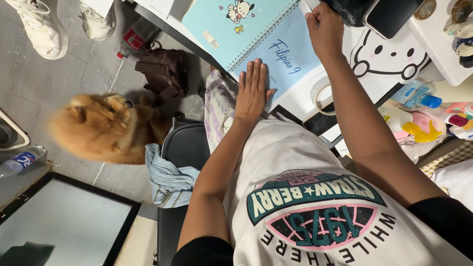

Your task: Assembling and labeling a school notebook using paper and tape.

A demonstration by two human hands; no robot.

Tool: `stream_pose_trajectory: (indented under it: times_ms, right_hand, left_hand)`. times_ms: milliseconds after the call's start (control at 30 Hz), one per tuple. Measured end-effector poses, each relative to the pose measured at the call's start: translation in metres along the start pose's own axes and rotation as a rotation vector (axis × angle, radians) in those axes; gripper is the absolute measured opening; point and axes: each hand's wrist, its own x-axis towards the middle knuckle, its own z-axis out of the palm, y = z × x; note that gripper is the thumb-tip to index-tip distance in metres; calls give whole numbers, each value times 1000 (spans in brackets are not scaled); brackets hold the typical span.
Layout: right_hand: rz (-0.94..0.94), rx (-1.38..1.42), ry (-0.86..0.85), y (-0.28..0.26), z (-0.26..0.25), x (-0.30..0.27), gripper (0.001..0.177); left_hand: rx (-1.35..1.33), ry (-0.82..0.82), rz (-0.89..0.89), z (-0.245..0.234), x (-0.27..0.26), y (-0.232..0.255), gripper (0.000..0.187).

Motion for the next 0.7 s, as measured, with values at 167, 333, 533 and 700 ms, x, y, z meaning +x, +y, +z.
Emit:
stream_pose_trajectory:
  times_ms: [167,333,533,700]
  right_hand:
    - [-27,-3,15,-3,0,-3,24]
    - [-27,-12,31,-3,-1,-2,24]
    - [-13,7,25,-13,-6,0,23]
    - [40,21,-10,-11,-5,-1,20]
  left_hand:
    - [43,-74,-74,-1,18,8,81]
    - [90,-116,-35,-11,48,15,77]
    - [122,-115,102,-24,94,23,75]
    - [124,-133,213,-23,130,31,74]
